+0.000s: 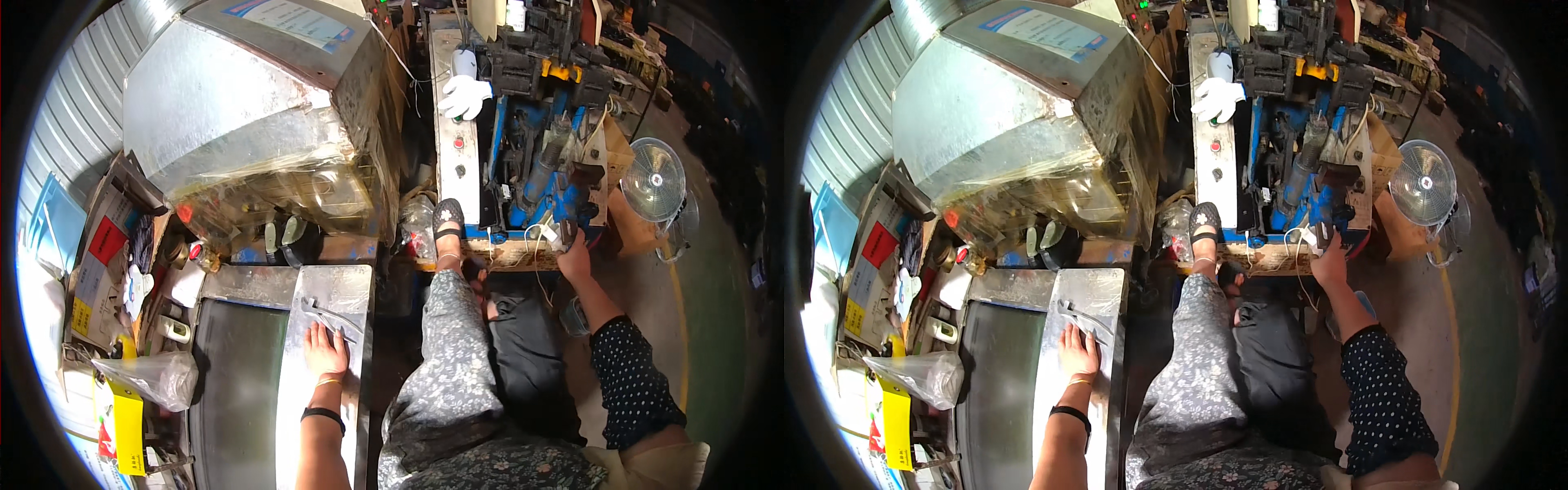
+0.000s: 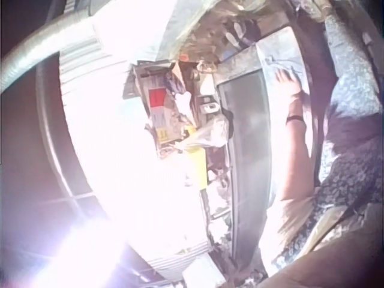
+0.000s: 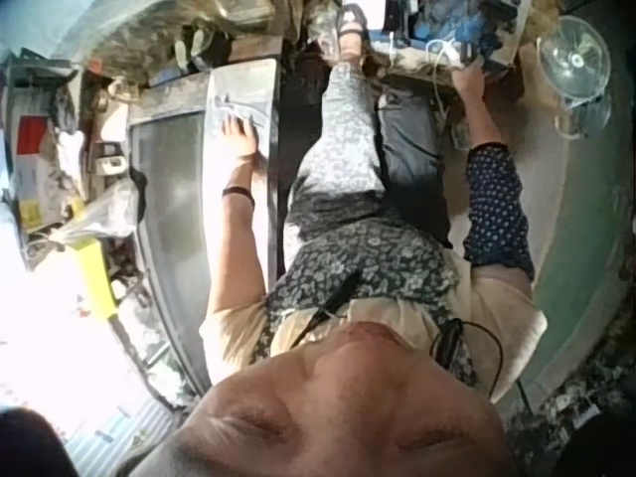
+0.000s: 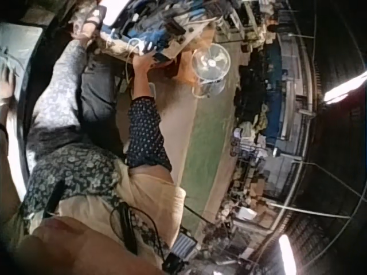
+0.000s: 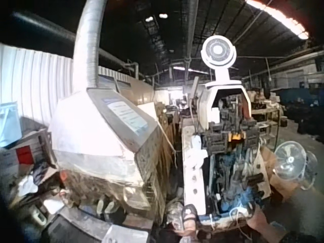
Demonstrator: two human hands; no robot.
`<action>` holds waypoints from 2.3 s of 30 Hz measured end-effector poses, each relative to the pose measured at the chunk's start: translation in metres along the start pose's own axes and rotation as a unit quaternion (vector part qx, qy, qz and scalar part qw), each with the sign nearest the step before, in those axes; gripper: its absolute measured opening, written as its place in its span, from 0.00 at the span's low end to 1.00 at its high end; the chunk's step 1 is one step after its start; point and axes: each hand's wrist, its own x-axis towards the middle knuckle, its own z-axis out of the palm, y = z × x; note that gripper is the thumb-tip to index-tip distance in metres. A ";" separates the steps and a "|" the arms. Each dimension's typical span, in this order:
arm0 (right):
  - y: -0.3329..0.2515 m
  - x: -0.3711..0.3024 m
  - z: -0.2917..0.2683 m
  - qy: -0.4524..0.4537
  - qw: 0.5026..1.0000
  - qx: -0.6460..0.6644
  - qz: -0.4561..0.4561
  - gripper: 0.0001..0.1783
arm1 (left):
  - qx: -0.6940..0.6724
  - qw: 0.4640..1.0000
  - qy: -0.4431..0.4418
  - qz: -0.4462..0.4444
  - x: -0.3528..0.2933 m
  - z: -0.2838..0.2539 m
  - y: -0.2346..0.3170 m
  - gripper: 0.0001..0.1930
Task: Operating a shoe lasting machine and managing shoes on a conveyor belt in a factory.
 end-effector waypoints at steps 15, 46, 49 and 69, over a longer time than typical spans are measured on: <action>0.004 -0.003 -0.001 0.033 0.999 -0.034 -0.026 0.39 | 0.002 1.000 -0.011 -0.016 0.000 -0.001 0.003 0.28; 0.002 -0.004 -0.005 -0.013 1.000 0.015 -0.010 0.44 | 0.006 1.000 -0.013 -0.004 0.000 -0.001 0.002 0.28; -0.001 -0.007 -0.007 -0.009 1.000 0.021 -0.014 0.42 | 0.010 1.000 -0.008 0.003 0.000 0.002 -0.001 0.28; -0.001 -0.005 -0.008 -0.014 1.000 0.024 0.012 0.44 | -0.007 1.000 -0.015 -0.003 0.001 -0.001 0.002 0.28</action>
